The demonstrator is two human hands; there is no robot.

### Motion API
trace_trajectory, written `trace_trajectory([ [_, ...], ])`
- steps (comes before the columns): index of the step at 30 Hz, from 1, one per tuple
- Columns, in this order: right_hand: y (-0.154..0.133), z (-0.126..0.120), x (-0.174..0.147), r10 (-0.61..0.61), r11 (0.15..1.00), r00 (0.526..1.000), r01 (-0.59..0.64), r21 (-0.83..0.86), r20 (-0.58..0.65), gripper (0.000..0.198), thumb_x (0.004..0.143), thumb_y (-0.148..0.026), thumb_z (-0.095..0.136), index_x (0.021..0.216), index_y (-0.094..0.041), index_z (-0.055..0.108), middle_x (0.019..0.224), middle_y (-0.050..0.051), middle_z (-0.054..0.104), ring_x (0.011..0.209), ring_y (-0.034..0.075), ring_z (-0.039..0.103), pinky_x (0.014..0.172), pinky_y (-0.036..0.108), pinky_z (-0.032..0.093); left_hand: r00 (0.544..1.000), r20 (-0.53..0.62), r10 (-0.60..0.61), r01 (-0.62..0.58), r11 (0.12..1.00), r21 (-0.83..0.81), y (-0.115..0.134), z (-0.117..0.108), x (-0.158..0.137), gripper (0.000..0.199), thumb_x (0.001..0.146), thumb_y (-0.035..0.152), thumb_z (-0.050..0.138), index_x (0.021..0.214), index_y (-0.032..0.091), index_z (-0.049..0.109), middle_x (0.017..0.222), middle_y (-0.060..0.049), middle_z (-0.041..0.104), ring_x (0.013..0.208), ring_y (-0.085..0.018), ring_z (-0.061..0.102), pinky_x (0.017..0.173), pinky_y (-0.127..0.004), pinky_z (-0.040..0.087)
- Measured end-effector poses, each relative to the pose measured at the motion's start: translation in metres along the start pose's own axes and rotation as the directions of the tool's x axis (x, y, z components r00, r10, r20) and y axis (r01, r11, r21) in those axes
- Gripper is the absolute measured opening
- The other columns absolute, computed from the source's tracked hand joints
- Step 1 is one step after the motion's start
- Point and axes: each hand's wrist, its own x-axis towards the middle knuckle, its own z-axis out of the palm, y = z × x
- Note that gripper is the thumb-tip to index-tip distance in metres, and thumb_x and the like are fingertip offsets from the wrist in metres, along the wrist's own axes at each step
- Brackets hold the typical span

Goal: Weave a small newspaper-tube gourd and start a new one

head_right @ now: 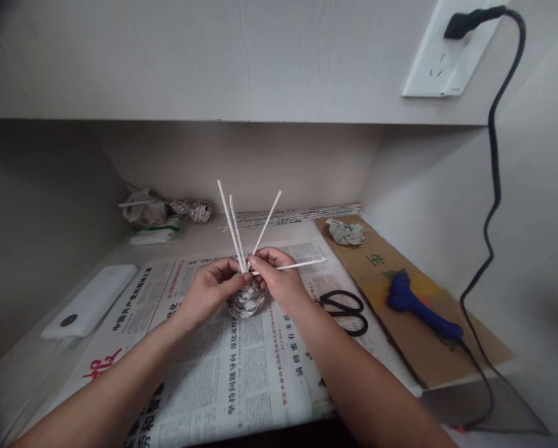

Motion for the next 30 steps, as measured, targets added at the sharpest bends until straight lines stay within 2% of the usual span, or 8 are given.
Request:
trace_trajectory([
  [4, -0.001, -0.002, 0.0, -0.044, 0.997, 0.998, 0.048, -0.066, 0.055, 0.028, 0.067, -0.036, 0.079, 0.085, -0.02, 0.065, 0.071, -0.002, 0.063, 0.058, 0.01, 0.054, 0.053, 0.022, 0.042, 0.997, -0.071, -0.036, 0.031, 0.997, -0.076, 0.003, -0.001, 0.002, 0.02, 0.068, 0.028, 0.075, 0.07, 0.015, 0.059, 0.061, 0.003, 0.06, 0.052, -0.008, 0.05, 0.051, -0.018, 0.039],
  [8, 0.005, -0.005, 0.002, -0.049, 0.992, 0.997, 0.056, -0.116, 0.063, 0.028, 0.064, -0.033, 0.081, 0.08, -0.017, 0.066, 0.074, 0.0, 0.066, 0.069, 0.013, 0.059, 0.066, 0.026, 0.047, 0.991, -0.101, -0.086, 0.07, 0.986, -0.15, 0.004, -0.002, 0.004, 0.025, 0.069, 0.034, 0.074, 0.069, 0.015, 0.058, 0.055, 0.005, 0.053, 0.046, -0.007, 0.044, 0.043, -0.018, 0.034],
  [13, 0.012, -0.003, 0.004, -0.033, 0.995, 0.999, 0.031, -0.092, -0.012, 0.03, 0.061, -0.035, 0.082, 0.079, -0.016, 0.068, 0.074, 0.003, 0.069, 0.07, 0.015, 0.062, 0.066, 0.028, 0.047, 0.989, -0.108, -0.096, 0.073, 0.978, -0.196, 0.002, 0.0, 0.005, 0.028, 0.068, 0.038, 0.076, 0.069, 0.016, 0.059, 0.056, 0.005, 0.054, 0.046, -0.007, 0.044, 0.043, -0.019, 0.036],
  [16, 0.012, -0.001, 0.004, -0.011, 0.998, 0.998, 0.008, -0.063, -0.059, 0.028, 0.06, -0.036, 0.082, 0.073, -0.016, 0.067, 0.069, 0.001, 0.068, 0.063, 0.014, 0.06, 0.061, 0.026, 0.046, 0.989, -0.106, -0.106, 0.082, 0.974, -0.212, 0.001, 0.001, 0.005, 0.028, 0.069, 0.04, 0.075, 0.071, 0.016, 0.062, 0.059, 0.004, 0.056, 0.048, -0.007, 0.046, 0.044, -0.019, 0.037],
  [20, 0.011, -0.001, 0.003, 0.004, 0.999, 0.998, -0.007, -0.051, -0.058, 0.026, 0.061, -0.035, 0.082, 0.069, -0.016, 0.067, 0.065, 0.0, 0.068, 0.058, 0.013, 0.059, 0.058, 0.025, 0.045, 0.986, -0.136, -0.091, 0.062, 0.976, -0.209, -0.001, 0.003, 0.003, 0.028, 0.072, 0.042, 0.073, 0.077, 0.016, 0.066, 0.063, 0.003, 0.057, 0.051, -0.008, 0.048, 0.045, -0.02, 0.041],
  [25, 0.016, -0.001, 0.002, -0.028, 0.994, 0.999, 0.023, -0.105, -0.044, 0.025, 0.066, -0.037, 0.079, 0.077, -0.016, 0.072, 0.075, 0.005, 0.071, 0.068, 0.017, 0.063, 0.065, 0.028, 0.049, 0.981, -0.191, -0.033, 0.001, 0.986, -0.167, -0.002, 0.007, 0.001, 0.028, 0.072, 0.04, 0.073, 0.085, 0.015, 0.068, 0.065, 0.002, 0.059, 0.05, -0.007, 0.045, 0.042, -0.017, 0.036],
  [27, 0.017, -0.001, 0.001, -0.079, 0.986, 0.996, 0.071, -0.148, -0.045, 0.024, 0.068, -0.037, 0.077, 0.082, -0.017, 0.073, 0.077, 0.005, 0.071, 0.07, 0.017, 0.063, 0.067, 0.029, 0.049, 0.981, -0.182, -0.063, 0.023, 0.976, -0.215, -0.003, 0.007, 0.002, 0.027, 0.072, 0.039, 0.074, 0.084, 0.016, 0.066, 0.065, 0.003, 0.058, 0.05, -0.006, 0.046, 0.043, -0.017, 0.036],
  [30, 0.018, -0.001, 0.001, -0.135, 0.968, 0.989, 0.117, -0.22, -0.066, 0.023, 0.071, -0.037, 0.075, 0.082, -0.017, 0.072, 0.074, 0.004, 0.069, 0.066, 0.016, 0.06, 0.063, 0.028, 0.048, 0.982, -0.095, -0.161, 0.124, 0.942, -0.312, -0.003, 0.004, 0.004, 0.025, 0.073, 0.037, 0.074, 0.082, 0.016, 0.064, 0.065, 0.003, 0.058, 0.052, -0.007, 0.048, 0.046, -0.017, 0.037],
])
